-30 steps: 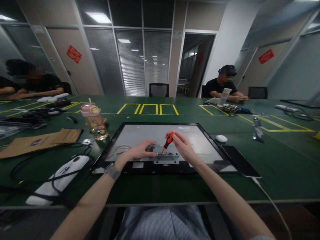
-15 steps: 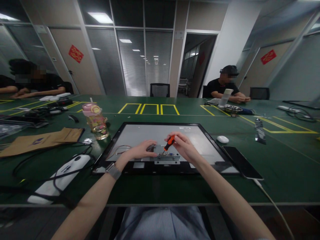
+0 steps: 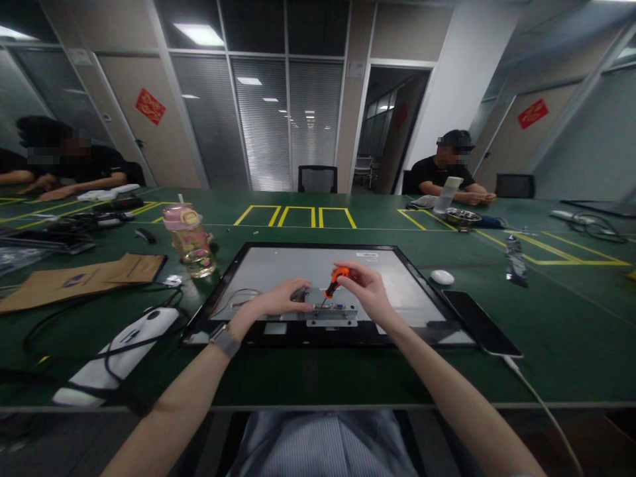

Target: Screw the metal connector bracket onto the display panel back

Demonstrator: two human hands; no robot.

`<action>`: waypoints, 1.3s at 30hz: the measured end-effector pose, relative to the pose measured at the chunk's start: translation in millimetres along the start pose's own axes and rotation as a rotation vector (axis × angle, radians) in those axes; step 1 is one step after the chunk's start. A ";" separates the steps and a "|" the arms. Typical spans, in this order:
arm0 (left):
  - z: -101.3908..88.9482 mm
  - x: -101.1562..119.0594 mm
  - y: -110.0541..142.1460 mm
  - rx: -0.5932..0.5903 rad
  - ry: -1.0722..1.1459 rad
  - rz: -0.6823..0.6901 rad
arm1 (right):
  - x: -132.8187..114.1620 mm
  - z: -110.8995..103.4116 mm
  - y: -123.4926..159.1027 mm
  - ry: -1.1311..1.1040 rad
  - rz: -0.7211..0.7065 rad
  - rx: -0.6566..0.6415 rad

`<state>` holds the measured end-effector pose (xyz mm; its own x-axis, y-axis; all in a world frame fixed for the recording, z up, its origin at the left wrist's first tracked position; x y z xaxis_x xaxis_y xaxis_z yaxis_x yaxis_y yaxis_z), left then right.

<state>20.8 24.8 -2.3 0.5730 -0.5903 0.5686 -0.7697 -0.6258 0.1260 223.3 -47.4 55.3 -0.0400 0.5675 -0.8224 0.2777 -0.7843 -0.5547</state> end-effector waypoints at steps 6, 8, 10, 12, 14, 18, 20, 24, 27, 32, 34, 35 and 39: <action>-0.1 -0.5 -0.2 -0.007 0.018 0.018 | -5.3 0.7 1.4 0.096 -0.035 0.055; -0.3 -0.3 -0.2 -0.003 0.014 0.019 | -2.6 2.1 0.3 -0.024 0.015 0.009; -0.3 -0.4 -0.4 0.005 0.010 0.012 | -0.3 3.3 -1.1 -0.176 0.053 -0.018; 0.0 -0.8 -0.7 0.010 0.011 0.004 | 1.1 3.8 -2.3 -0.298 0.073 -0.009; 0.3 -1.1 -0.8 0.015 0.020 0.003 | 1.5 3.6 -2.6 -0.348 0.082 0.012; 0.4 -0.6 -0.8 0.018 0.032 0.024 | 1.6 3.2 -1.6 -0.363 0.125 0.014; 0.3 -0.1 -0.9 0.017 0.029 0.034 | 0.5 3.9 -1.6 -0.367 0.143 -0.005; 0.1 0.1 -1.2 0.022 0.020 0.034 | -2.8 4.4 -3.0 -0.323 0.094 0.005; 0.2 -0.2 -1.3 0.025 0.013 0.036 | -1.6 3.0 -3.0 -0.264 0.073 0.044; 0.0 -0.1 -1.4 0.021 0.008 0.027 | 4.3 0.4 -1.9 -0.249 0.113 0.038; -0.2 0.4 -1.3 0.017 0.005 0.023 | 4.5 -0.6 -2.1 -0.216 0.077 0.034; -0.2 0.6 -1.2 0.014 0.003 0.021 | 4.1 -1.2 -2.1 -0.174 0.050 0.035; 0.0 -0.2 -0.9 0.013 0.010 0.020 | 1.5 -1.3 -1.2 -0.024 -0.010 0.013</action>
Point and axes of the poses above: each hand's wrist, its own y-axis away from the middle knuckle, its own z-axis out of the palm, x = y × z, the point moved 3 cm from there along -y, towards the middle knuckle, and after that the axes turned 9 degrees about -x, right-handed, at the moved point
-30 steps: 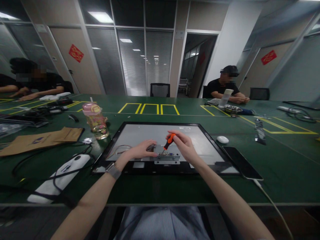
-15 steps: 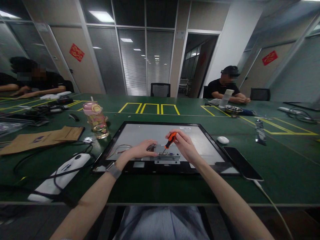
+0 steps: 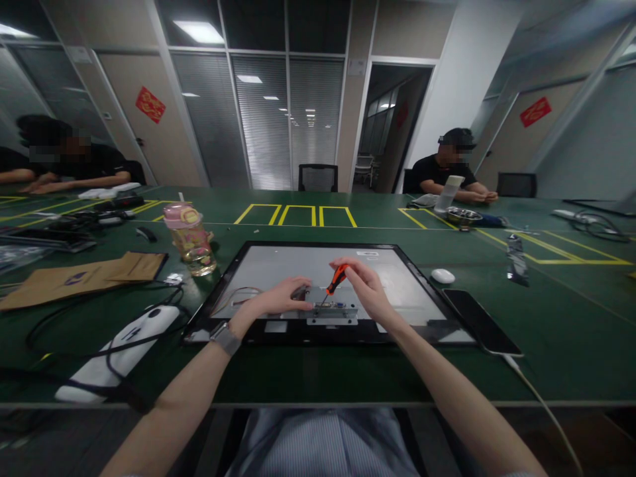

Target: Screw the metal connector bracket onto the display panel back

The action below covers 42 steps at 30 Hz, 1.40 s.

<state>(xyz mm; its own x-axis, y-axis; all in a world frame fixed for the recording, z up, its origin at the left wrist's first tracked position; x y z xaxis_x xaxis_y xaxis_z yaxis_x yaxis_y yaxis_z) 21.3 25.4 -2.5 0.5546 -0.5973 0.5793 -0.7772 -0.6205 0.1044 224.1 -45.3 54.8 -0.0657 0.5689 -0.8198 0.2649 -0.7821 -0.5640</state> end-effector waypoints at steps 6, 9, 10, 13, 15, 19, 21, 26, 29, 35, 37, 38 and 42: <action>0.8 -1.8 -0.4 -0.005 0.004 0.023 | -3.9 8.6 1.2 -0.261 0.120 -0.101; 0.2 -2.1 -0.4 -0.003 -0.005 -0.006 | -6.1 9.7 -0.5 -0.334 0.088 -0.065; 0.0 -2.1 -0.3 -0.004 -0.004 -0.013 | -6.1 9.2 -0.9 -0.343 0.076 -0.046; -0.2 -1.3 0.1 -0.013 0.001 -0.013 | -4.4 7.4 -1.1 -0.349 0.081 -0.029; -0.1 -0.6 0.2 -0.014 -0.001 -0.003 | -3.6 7.7 -0.5 -0.367 0.118 -0.059; 0.3 -1.3 0.0 -0.002 -0.005 0.003 | -5.3 9.9 -0.8 -0.445 0.140 -0.091; 0.6 -3.1 -0.4 0.002 -0.003 -0.004 | -6.0 9.8 -2.0 -0.462 0.106 -0.058; 0.5 -4.7 -1.0 -0.002 -0.008 -0.007 | -1.4 6.2 -2.4 -0.338 0.074 0.003; -0.3 -1.9 -0.5 -0.005 -0.020 -0.002 | 1.6 2.9 -1.3 -0.256 0.072 0.025; -1.1 2.1 0.2 -0.002 -0.023 0.001 | 0.5 -1.4 -1.4 -0.084 0.022 0.016; -1.0 1.8 0.2 -0.002 -0.018 -0.008 | -1.2 -1.8 -0.8 0.036 -0.004 0.023; -0.9 1.7 0.1 -0.003 -0.018 -0.011 | -1.8 -1.3 -0.4 0.089 -0.007 0.018; -0.4 1.7 -0.4 0.003 -0.018 0.002 | -3.8 1.8 1.8 0.183 -0.017 0.000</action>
Point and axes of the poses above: each hand's wrist, its own y-axis away from the middle knuckle, its own z-axis out of the palm, x = y × z, the point moved 3 cm from there along -y, towards the middle knuckle, and after that the axes turned 9 degrees about -x, right-handed, at the moved point
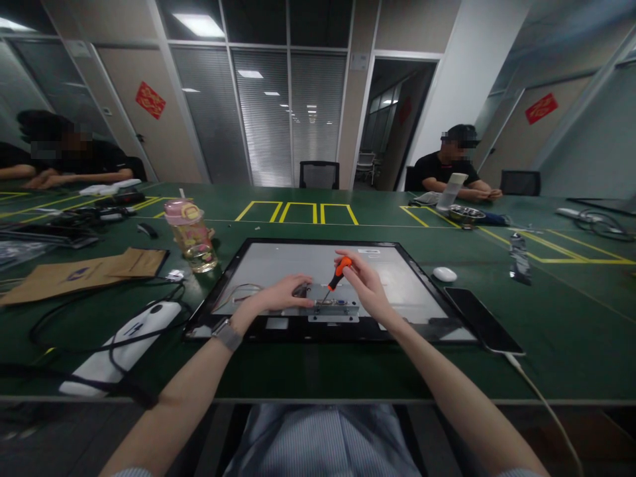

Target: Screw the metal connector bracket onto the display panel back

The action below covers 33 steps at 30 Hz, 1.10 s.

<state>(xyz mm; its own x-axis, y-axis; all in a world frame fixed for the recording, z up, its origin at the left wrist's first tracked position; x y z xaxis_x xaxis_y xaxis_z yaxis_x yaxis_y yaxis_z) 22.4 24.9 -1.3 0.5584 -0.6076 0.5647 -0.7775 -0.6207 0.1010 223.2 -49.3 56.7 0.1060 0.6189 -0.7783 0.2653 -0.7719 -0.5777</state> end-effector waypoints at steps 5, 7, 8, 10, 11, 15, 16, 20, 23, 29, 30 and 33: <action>1.2 -1.7 -0.6 0.006 -0.004 0.015 | -3.1 -2.0 0.6 0.016 -0.014 0.009; 1.4 -2.8 -0.9 -0.003 -0.005 0.009 | -3.9 -3.1 0.0 -0.033 -0.010 -0.028; 1.4 -3.2 -1.0 -0.007 -0.005 0.006 | -3.9 -3.5 -0.4 -0.061 -0.008 -0.049; 0.9 -3.5 -1.1 -0.006 -0.007 0.001 | -2.5 -4.3 -1.0 -0.106 -0.001 -0.083; 0.7 -3.5 -1.1 -0.004 -0.008 0.002 | -1.2 -4.8 -1.2 -0.119 0.001 -0.087; 0.3 -1.6 -0.6 0.001 -0.002 0.027 | 5.1 -6.0 -1.5 -0.210 0.008 -0.059; 0.2 -0.9 -0.4 0.001 -0.001 0.031 | 6.0 -5.6 -1.7 -0.247 0.021 -0.056; -0.3 1.7 0.3 0.013 0.002 0.030 | 3.4 -2.5 -3.0 -0.344 0.062 -0.060; -0.5 2.3 0.6 0.018 0.008 0.028 | -0.6 -1.3 -3.6 -0.359 0.050 -0.041; -0.2 0.6 0.9 0.016 0.020 0.020 | -0.4 0.4 -1.6 -0.357 0.098 -0.075; -0.3 0.9 0.8 0.016 0.018 0.021 | -0.2 1.0 -1.4 -0.368 0.108 -0.089; -0.3 2.3 0.1 0.016 0.009 0.022 | -0.1 1.4 -1.7 -0.361 0.086 -0.085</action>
<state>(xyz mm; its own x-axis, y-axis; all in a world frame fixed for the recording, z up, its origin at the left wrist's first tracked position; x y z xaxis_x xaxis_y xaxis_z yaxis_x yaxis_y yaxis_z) 23.5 23.6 0.3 0.5388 -0.6164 0.5742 -0.7846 -0.6153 0.0757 221.3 -48.3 57.4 -0.2092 0.4494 -0.8685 0.3506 -0.7946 -0.4956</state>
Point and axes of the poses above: each hand's wrist, its own y-axis away from the middle knuckle, its own z-axis out of the palm, x = y × z, the point moved 3 cm from there along -y, towards the middle knuckle, and after that the axes turned 9 degrees about -x, right-handed, at the moved point
